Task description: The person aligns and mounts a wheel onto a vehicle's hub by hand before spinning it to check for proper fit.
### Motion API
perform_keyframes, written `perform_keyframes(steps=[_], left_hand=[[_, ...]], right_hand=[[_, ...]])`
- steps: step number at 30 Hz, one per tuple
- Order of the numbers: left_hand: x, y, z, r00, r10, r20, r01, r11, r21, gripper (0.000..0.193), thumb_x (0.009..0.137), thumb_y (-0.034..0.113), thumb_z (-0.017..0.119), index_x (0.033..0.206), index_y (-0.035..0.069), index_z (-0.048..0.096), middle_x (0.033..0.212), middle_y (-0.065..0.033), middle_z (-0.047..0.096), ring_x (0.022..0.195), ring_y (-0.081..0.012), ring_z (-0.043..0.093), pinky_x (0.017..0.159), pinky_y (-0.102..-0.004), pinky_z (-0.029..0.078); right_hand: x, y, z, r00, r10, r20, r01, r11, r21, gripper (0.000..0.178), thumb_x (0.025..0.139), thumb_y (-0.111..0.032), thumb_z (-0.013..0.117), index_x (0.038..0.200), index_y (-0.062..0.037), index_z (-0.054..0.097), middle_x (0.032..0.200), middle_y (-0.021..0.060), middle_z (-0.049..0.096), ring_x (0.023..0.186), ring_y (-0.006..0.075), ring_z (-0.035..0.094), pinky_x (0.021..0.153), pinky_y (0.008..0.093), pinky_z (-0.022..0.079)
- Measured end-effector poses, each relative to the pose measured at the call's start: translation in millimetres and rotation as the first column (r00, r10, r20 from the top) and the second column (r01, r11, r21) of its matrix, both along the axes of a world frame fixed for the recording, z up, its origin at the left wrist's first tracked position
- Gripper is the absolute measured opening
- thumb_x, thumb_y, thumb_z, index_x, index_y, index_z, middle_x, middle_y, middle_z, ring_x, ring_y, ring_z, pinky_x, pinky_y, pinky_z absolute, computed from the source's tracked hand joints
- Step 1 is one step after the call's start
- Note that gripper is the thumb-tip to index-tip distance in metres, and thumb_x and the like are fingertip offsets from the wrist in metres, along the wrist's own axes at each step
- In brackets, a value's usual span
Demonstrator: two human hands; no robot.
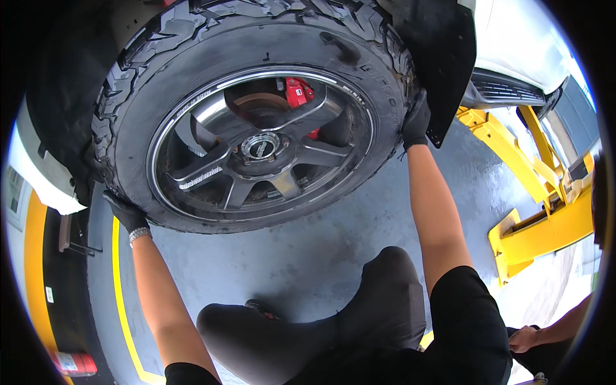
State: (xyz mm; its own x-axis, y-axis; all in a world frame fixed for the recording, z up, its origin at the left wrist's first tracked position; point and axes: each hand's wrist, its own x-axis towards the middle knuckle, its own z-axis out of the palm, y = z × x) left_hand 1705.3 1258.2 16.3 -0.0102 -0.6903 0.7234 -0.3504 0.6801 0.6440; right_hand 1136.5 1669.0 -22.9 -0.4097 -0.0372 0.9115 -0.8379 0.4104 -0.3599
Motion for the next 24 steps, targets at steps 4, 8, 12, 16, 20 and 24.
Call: perform_keyframes(steps=[4,8,12,16,20,24], left_hand=[[-7.6,11.7,9.2,0.994,0.111,0.026,-0.110,0.993,-0.035,0.059,0.099,0.037,0.018,0.128,-0.010,0.039,0.128,-0.0270,0.046,0.117,-0.0372,0.046,0.101,-0.0393,0.032],[-9.4,10.4,7.9,0.985,0.163,0.062,-0.162,0.986,-0.026,0.057,0.099,0.035,0.018,0.128,-0.010,0.038,0.129,-0.0275,0.044,0.118,-0.0375,0.045,0.101,-0.0394,0.033],[-6.0,6.6,2.9,0.976,0.201,0.079,-0.191,0.975,-0.116,0.056,0.099,0.033,0.020,0.128,-0.011,0.037,0.132,-0.0279,0.041,0.120,-0.0392,0.042,0.101,-0.0412,0.032],[-5.2,6.0,5.4,0.990,0.001,-0.139,0.012,0.996,0.092,0.054,0.098,0.031,0.023,0.129,-0.011,0.034,0.133,-0.0281,0.040,0.123,-0.0393,0.040,0.103,-0.0420,0.031],[-6.3,7.8,7.0,0.992,0.128,0.008,-0.128,0.992,-0.016,0.052,0.098,0.030,0.025,0.130,-0.011,0.033,0.133,-0.0284,0.039,0.123,-0.0384,0.040,0.104,-0.0410,0.029],[-4.4,4.6,2.0,0.969,0.208,0.130,-0.190,0.972,-0.142,0.052,0.098,0.029,0.024,0.131,-0.010,0.033,0.134,-0.0279,0.039,0.124,-0.0378,0.039,0.105,-0.0402,0.029]], right_hand=[[0.7,0.6,3.9,0.995,0.095,0.027,-0.093,0.993,-0.071,0.039,0.097,-0.021,0.030,0.121,0.0053,0.046,0.113,0.0236,0.056,0.102,0.0391,0.054,0.089,0.0415,0.042],[2.8,0.9,7.4,0.997,-0.017,-0.071,0.018,1.000,0.003,0.042,0.097,-0.025,0.030,0.120,0.0063,0.048,0.114,0.0241,0.055,0.104,0.0373,0.054,0.090,0.0386,0.041],[7.5,1.1,5.2,0.997,0.074,0.027,-0.072,0.995,-0.073,0.041,0.096,-0.024,0.034,0.120,0.0065,0.048,0.114,0.0245,0.055,0.105,0.0359,0.054,0.092,0.0383,0.040],[6.5,-1.0,3.3,0.991,0.120,0.065,-0.111,0.986,-0.128,0.042,0.097,-0.025,0.034,0.121,0.0063,0.048,0.118,0.0240,0.054,0.109,0.0353,0.052,0.093,0.0383,0.040],[3.7,-1.5,4.4,0.993,0.002,-0.118,-0.006,0.999,-0.037,0.046,0.098,-0.029,0.031,0.119,0.0067,0.050,0.119,0.0246,0.053,0.111,0.0345,0.051,0.094,0.0369,0.038],[5.0,-0.2,5.3,0.986,0.116,0.116,-0.102,0.987,-0.124,0.043,0.098,-0.025,0.029,0.121,0.0063,0.047,0.119,0.0247,0.053,0.111,0.0363,0.050,0.095,0.0375,0.037]])
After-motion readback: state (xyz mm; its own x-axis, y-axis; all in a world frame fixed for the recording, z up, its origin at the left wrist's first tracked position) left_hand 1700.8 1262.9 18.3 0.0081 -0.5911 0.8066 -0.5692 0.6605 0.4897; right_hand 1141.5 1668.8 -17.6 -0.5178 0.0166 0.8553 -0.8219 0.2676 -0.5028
